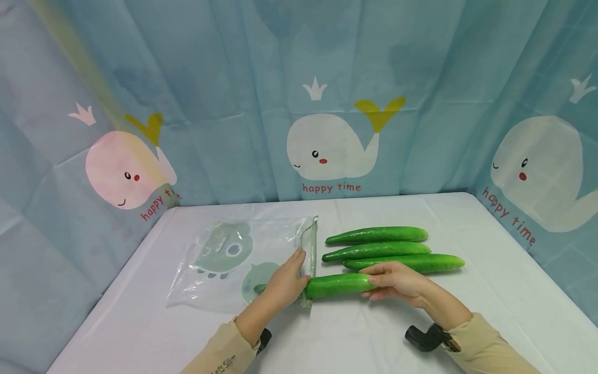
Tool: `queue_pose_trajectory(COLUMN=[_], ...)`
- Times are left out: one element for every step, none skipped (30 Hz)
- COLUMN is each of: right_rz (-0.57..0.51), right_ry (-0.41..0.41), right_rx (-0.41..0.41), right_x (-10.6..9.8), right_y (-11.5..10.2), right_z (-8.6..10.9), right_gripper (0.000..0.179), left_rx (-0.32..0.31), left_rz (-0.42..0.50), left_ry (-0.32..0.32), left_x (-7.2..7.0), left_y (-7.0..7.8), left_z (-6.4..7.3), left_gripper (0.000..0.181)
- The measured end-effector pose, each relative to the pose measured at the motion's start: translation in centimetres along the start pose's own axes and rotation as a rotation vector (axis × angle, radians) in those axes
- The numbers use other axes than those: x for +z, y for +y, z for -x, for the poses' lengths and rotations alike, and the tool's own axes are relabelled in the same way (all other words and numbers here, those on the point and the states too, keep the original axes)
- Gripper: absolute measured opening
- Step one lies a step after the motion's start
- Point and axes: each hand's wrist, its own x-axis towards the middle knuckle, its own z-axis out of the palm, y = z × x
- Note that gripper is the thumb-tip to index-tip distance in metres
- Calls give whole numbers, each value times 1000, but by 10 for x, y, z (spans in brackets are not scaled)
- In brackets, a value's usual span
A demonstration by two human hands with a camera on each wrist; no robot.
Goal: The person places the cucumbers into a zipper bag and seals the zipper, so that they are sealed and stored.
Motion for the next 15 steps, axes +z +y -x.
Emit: queue_pose_trajectory(right_rz=[-3, -9, -12, -15, -17, -22, -24, -27, -29, -31, -34, -37, -40, -42, -44], right_ry=[-8, -13, -18, -23, -29, -34, -40, -44, -48, -52, -56, -58, -59, -58, -58], right_rx=[-4, -4, -6, -7, -7, -6, -5, -3, -3, -2, -2, -1, -1, 0, -1], right_x=[1, 2, 2, 3, 3, 4, 5, 6, 6, 7, 8, 8, 9, 10, 10], right_y=[0, 0, 0, 0, 0, 0, 0, 0, 1, 1, 0, 0, 0, 0, 0], right_z=[-1, -1, -2, -2, -3, -3, -4, -4, -4, -4, -5, -5, -5, -5, -6], right_gripper=[49, 49, 48, 48, 48, 48, 49, 50, 50, 51, 51, 51, 51, 51, 50], left_rx=[1, 1, 1, 0, -1, -2, -5, -5, -5, -5, -4, -3, -2, -3, -5], left_rz=[2, 5, 8, 12, 15, 18, 19, 19, 20, 21, 22, 22, 21, 24, 27], left_ry=[0, 0, -1, -2, -3, -4, -5, -6, -6, -5, -5, -3, -2, -1, 0], left_x=[0, 0, 0, 0, 0, 0, 0, 0, 0, 0, 0, 0, 0, 0, 0], left_y=[0, 0, 0, 0, 0, 0, 0, 0, -1, -1, -1, -1, -1, -1, -1], left_z=[0, 0, 0, 0, 0, 0, 0, 0, 0, 0, 0, 0, 0, 0, 0], left_gripper=[57, 57, 57, 57, 57, 57, 57, 58, 58, 58, 58, 58, 58, 57, 57])
